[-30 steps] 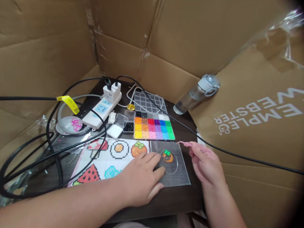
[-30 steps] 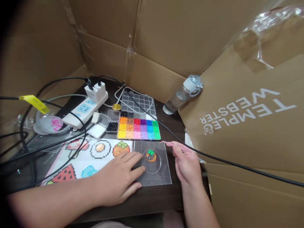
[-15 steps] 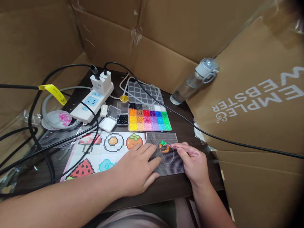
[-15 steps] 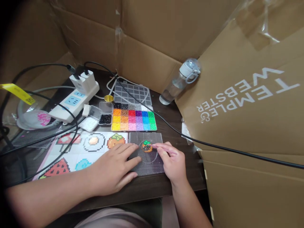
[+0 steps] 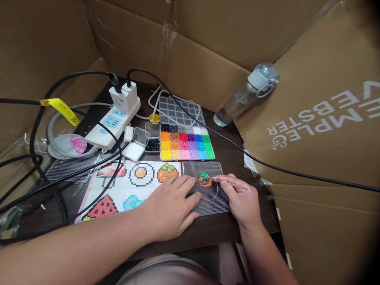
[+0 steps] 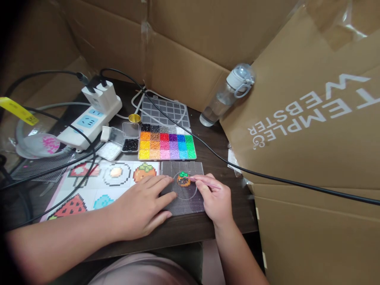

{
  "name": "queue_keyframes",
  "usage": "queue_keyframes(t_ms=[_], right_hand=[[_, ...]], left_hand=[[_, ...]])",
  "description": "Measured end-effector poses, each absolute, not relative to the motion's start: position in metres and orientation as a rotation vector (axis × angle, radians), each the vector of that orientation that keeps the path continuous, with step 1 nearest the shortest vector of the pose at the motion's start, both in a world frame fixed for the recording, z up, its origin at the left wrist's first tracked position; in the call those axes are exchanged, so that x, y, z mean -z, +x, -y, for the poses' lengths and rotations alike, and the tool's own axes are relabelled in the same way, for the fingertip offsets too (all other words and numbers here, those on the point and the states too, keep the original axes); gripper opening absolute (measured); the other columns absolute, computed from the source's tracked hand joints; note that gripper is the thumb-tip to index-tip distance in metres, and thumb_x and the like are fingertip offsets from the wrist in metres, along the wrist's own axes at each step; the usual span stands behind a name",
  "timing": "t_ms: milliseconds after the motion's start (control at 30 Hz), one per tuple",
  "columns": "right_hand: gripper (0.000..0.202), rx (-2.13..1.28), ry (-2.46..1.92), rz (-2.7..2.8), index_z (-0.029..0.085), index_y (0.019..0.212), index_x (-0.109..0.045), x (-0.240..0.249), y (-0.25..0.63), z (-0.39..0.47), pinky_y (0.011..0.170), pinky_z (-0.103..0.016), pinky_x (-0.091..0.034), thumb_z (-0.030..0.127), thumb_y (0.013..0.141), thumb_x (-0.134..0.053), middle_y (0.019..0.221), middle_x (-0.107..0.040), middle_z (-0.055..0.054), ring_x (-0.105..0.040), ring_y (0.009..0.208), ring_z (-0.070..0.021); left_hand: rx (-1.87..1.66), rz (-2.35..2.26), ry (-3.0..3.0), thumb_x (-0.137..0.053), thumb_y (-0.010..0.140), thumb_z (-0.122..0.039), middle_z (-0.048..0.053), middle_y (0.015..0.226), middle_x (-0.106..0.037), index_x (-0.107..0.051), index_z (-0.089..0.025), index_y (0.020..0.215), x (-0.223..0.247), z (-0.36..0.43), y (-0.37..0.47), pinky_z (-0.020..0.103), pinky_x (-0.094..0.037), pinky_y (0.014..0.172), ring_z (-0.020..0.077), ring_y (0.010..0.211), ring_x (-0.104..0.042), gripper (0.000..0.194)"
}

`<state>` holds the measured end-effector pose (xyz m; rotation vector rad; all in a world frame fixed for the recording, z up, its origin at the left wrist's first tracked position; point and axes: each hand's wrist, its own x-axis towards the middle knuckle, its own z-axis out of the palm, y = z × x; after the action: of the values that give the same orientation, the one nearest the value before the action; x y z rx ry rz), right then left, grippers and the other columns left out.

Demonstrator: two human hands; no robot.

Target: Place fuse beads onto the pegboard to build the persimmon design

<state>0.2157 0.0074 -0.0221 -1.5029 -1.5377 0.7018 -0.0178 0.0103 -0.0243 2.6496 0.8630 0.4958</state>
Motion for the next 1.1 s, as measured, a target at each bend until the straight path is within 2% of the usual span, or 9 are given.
queue_keyframes(t_ms=[200, 433, 633, 767, 900, 1100], right_hand=[[0.015, -0.701, -1.478, 1.549, 0.027, 0.088, -0.080, 0.024, 0.217, -0.007, 0.073, -0.031, -0.057, 0.025, 0.087, -0.065, 0.086, -0.078, -0.004, -0.071, 0.081, -0.0192], [0.016, -0.709, -1.467, 1.560, 0.028, 0.091, -0.079, 0.027, 0.218, -0.008, 0.078, -0.031, -0.057, 0.024, 0.088, -0.065, 0.090, -0.078, -0.003, -0.071, 0.085, -0.0188], [0.014, -0.632, -1.469, 1.542, 0.030, 0.092, -0.079, 0.023, 0.224, -0.011, 0.082, -0.033, -0.056, 0.028, 0.088, -0.066, 0.092, -0.079, -0.002, -0.071, 0.088, -0.0192], [0.012, -0.557, -1.441, 1.513, 0.028, 0.090, -0.080, 0.010, 0.234, -0.033, 0.092, -0.037, -0.053, 0.032, 0.085, -0.069, 0.093, -0.079, -0.004, -0.071, 0.092, -0.0215], [0.020, -0.763, -1.392, 1.484, 0.024, 0.093, -0.079, -0.002, 0.225, -0.075, 0.090, -0.040, -0.054, 0.040, 0.082, -0.072, 0.099, -0.078, -0.007, -0.072, 0.096, -0.0263], [0.026, -0.921, -1.380, 1.551, 0.020, 0.088, -0.078, -0.008, 0.175, -0.126, 0.082, -0.039, -0.057, 0.044, 0.077, -0.074, 0.093, -0.078, -0.009, -0.073, 0.091, -0.0279]], left_hand=[[-0.506, -0.858, 2.659, -0.057, 0.093, -0.036, 0.019, 0.131, -0.052, -0.061, -0.016, 0.117, 0.026, -0.011, -0.019, 0.053, -0.041, 0.101, 0.0353, 0.124, -0.048, 0.031], [-0.497, -0.857, 2.661, -0.055, 0.094, -0.037, 0.018, 0.132, -0.052, -0.060, -0.017, 0.117, 0.026, -0.011, -0.018, 0.053, -0.040, 0.102, 0.0350, 0.124, -0.048, 0.032], [-0.484, -0.865, 2.637, -0.056, 0.094, -0.039, 0.017, 0.133, -0.051, -0.060, -0.017, 0.116, 0.025, -0.012, -0.019, 0.053, -0.038, 0.104, 0.0343, 0.125, -0.047, 0.032], [-0.471, -0.886, 2.625, -0.053, 0.095, -0.043, 0.016, 0.134, -0.051, -0.059, -0.018, 0.116, 0.021, -0.011, -0.021, 0.052, -0.039, 0.105, 0.0328, 0.126, -0.047, 0.033], [-0.478, -0.898, 2.635, -0.051, 0.096, -0.047, 0.016, 0.137, -0.050, -0.059, -0.019, 0.119, 0.018, -0.009, -0.022, 0.051, -0.038, 0.106, 0.0320, 0.124, -0.048, 0.037], [-0.472, -0.916, 2.638, -0.050, 0.095, -0.049, 0.015, 0.137, -0.051, -0.059, -0.020, 0.121, 0.016, -0.009, -0.023, 0.052, -0.037, 0.106, 0.0319, 0.121, -0.050, 0.039]])
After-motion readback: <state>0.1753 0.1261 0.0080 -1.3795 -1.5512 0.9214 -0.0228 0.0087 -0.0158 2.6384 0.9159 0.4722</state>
